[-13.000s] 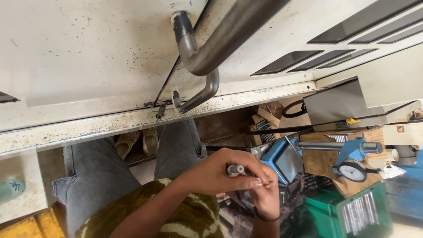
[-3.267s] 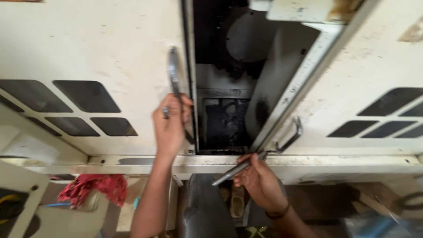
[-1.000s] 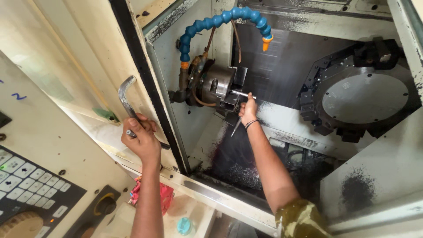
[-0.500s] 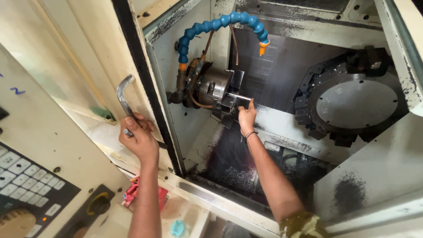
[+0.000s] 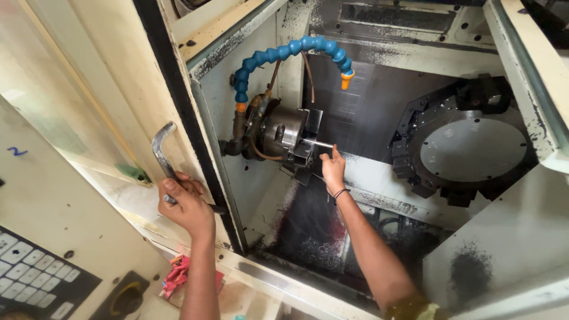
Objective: The person sits on the floor and handles several small metal rods, wiping them with a cloth and inspecting them. They open a machine door, place a rod into the machine's chuck, and then remove it. The person continues to handle and inspect the rods.
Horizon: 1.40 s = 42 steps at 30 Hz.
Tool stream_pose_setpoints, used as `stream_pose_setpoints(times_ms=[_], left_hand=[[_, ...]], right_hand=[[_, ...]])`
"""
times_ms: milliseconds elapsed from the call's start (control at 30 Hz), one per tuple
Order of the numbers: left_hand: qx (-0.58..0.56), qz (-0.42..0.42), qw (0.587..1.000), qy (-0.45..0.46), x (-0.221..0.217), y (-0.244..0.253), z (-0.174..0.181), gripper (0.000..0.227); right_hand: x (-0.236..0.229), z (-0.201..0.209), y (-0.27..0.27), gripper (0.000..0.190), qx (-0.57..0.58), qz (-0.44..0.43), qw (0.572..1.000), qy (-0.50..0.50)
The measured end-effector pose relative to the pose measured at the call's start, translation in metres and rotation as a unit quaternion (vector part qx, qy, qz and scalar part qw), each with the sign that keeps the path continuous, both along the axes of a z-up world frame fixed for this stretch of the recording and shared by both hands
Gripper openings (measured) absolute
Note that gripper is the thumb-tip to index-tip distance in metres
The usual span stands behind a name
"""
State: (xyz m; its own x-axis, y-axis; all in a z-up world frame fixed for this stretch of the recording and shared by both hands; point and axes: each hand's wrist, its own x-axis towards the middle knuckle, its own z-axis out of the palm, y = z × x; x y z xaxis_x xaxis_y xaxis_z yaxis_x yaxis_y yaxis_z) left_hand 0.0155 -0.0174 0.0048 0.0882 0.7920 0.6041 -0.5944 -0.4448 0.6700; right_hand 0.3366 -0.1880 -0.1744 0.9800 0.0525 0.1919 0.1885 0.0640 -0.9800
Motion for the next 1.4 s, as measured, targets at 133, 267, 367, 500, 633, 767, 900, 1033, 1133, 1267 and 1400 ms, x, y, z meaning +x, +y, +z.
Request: stream_pose_setpoints(times_ms=[133, 267, 367, 500, 633, 767, 900, 1033, 1133, 1267, 1400], left_hand=[[-0.001, 0.004, 1.0, 0.001, -0.001, -0.001, 0.0, 0.051], [-0.002, -0.002, 1.0, -0.013, 0.001, -0.003, 0.0, 0.052], [0.021, 0.033, 0.999, 0.006, 0.002, -0.001, -0.001, 0.051], [0.018, 0.002, 1.0, 0.016, 0.0, 0.006, -0.006, 0.051], [-0.012, -0.08, 0.997, 0.014, -0.008, 0.021, -0.019, 0.045], [-0.063, -0.102, 0.992, 0.032, -0.008, 0.042, -0.033, 0.042], [-0.048, -0.106, 0.993, 0.009, -0.002, 0.04, -0.042, 0.042], [-0.033, -0.126, 0.991, 0.017, -0.008, 0.0, -0.034, 0.04], [-0.021, -0.163, 0.986, 0.031, -0.015, -0.045, -0.029, 0.041], [-0.011, -0.182, 0.981, 0.067, -0.023, -0.113, -0.019, 0.04], [-0.009, -0.209, 0.975, 0.072, -0.026, -0.185, -0.011, 0.043]], right_hand=[[-0.002, 0.001, -0.005, 0.07, -0.039, -0.002, 0.999, -0.004], [0.008, -0.013, -0.009, 0.068, -0.08, -0.007, 0.996, -0.03], [0.022, -0.024, -0.009, 0.065, -0.113, -0.006, 0.992, -0.047], [0.022, -0.018, -0.021, 0.055, -0.126, -0.007, 0.967, -0.221], [-0.052, 0.046, -0.035, 0.035, -0.034, -0.006, 0.996, -0.087], [-0.191, 0.13, -0.12, 0.017, -0.009, 0.062, 0.989, -0.132], [-0.318, 0.202, -0.246, 0.019, -0.106, 0.04, 0.952, -0.285], [-0.403, 0.241, -0.347, 0.032, -0.106, -0.113, 0.94, -0.303], [-0.425, 0.234, -0.392, 0.021, -0.176, -0.315, 0.894, -0.267], [-0.394, 0.213, -0.441, 0.011, -0.201, -0.294, 0.919, -0.168], [-0.361, 0.17, -0.451, 0.012, -0.283, -0.236, 0.921, -0.126]])
